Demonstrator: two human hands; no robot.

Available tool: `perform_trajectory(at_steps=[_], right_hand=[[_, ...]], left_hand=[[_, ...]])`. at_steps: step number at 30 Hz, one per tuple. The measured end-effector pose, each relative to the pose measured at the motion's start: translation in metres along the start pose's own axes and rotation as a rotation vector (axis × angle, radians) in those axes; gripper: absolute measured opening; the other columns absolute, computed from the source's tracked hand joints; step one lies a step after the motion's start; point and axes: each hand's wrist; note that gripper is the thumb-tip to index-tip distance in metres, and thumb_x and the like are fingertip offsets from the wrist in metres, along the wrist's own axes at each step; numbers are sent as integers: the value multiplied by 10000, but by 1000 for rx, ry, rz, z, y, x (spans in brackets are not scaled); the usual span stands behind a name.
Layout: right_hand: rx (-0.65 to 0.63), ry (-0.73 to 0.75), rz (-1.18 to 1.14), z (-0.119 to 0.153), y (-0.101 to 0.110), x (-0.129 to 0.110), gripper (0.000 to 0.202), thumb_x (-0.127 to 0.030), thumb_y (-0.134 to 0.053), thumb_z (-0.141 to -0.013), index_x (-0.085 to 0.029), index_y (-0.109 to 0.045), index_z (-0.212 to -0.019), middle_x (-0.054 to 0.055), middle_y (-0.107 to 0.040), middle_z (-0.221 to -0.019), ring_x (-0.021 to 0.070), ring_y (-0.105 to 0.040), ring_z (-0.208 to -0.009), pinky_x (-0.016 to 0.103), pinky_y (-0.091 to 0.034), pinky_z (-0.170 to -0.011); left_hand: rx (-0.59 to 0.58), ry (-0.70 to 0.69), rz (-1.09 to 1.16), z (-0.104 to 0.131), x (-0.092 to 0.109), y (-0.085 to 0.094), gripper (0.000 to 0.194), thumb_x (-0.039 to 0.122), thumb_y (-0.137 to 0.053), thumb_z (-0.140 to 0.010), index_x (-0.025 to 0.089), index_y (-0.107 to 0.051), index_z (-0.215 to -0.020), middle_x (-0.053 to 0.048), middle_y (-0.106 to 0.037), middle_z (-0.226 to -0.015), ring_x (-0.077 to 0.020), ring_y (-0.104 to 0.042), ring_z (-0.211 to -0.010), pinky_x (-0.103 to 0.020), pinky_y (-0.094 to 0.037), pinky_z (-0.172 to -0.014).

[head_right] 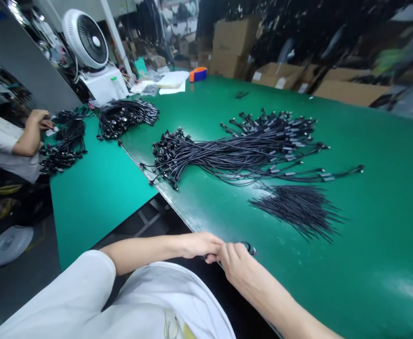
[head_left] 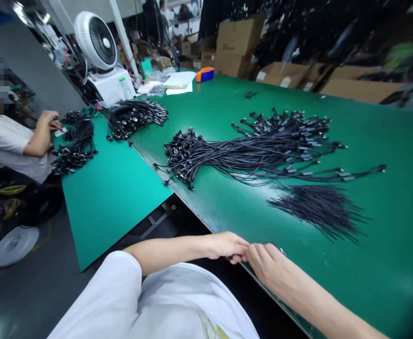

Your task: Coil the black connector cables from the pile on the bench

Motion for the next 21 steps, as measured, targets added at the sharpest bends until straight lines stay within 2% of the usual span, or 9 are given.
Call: perform_trajectory(at_steps=[3,5,9,12,14,16,18,20,21], right_hand=[[17,-52,25,-1,-7,-4,422,22,-297,-812,-152,-649,-656,90,-455,-604,212,-397,-583,372,-293,-585],[74,-152,-70,-4,-13,1,351,17,-342,-790,-165,-592,-623,75,-455,-579,201,-403,-559,363,-289,-584],[185,-395,-369,-15,-18,16,251,-4,-415,-787,-185,-535,-662,12,-485,-553,150,-434,-495,312,-299,-565],[233,-690,-597,-24,-21,13,254,-154,-420,-904,-185,-584,-713,10,-585,-613,131,-525,-543,266,-339,-578],[222,-951,-889,-27,-24,7,315,-325,-409,-944,-188,-616,-749,23,-640,-678,145,-574,-603,249,-373,-588],[159,-1134,-1260,-25,-28,6,398,-477,-409,-916,-185,-602,-728,26,-623,-673,156,-556,-604,249,-387,-572],[88,-1210,-1514,-19,-28,12,448,-571,-437,-861,-184,-543,-661,12,-540,-614,147,-483,-576,252,-377,-553],[64,-1278,-1557,-11,-23,20,471,-609,-463,-821,-187,-481,-612,0,-458,-581,137,-419,-569,254,-354,-548],[66,-1315,-1530,-8,-18,23,477,-618,-471,-809,-188,-467,-602,0,-443,-579,137,-410,-576,255,-349,-552]], left_hand=[[41,-44,-31,-1,-3,-7,219,105,-475,-832,158,-506,-622,67,-453,-526,-63,-384,-483,-240,-306,-548],[98,-109,-20,-2,-3,-11,217,62,-421,-801,162,-512,-632,63,-450,-522,-72,-384,-485,-248,-298,-553],[218,-304,195,-6,4,-17,211,157,-405,-826,162,-523,-650,41,-479,-575,-89,-419,-539,-252,-335,-599],[290,-393,450,-8,11,-18,185,276,-500,-814,151,-560,-692,23,-509,-649,-100,-451,-618,-255,-376,-660],[283,-442,526,-5,15,-14,142,262,-567,-754,139,-636,-776,-6,-561,-758,-117,-502,-712,-273,-413,-746],[276,-559,396,2,18,-9,207,195,-565,-710,150,-706,-855,-42,-596,-903,-153,-540,-866,-311,-423,-883],[280,-686,44,10,17,-2,270,140,-529,-706,187,-755,-845,-49,-589,-982,-182,-518,-1003,-349,-369,-1023],[276,-735,-348,12,13,3,314,115,-487,-741,220,-780,-781,-39,-560,-952,-183,-492,-1024,-359,-317,-1089],[261,-705,-476,11,11,4,335,108,-473,-755,229,-785,-765,-34,-543,-925,-178,-492,-1000,-357,-323,-1089]])
Point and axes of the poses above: each hand's wrist, its own z-axis away from the middle knuckle, its own y-axis out of the back of the hand, x = y × z
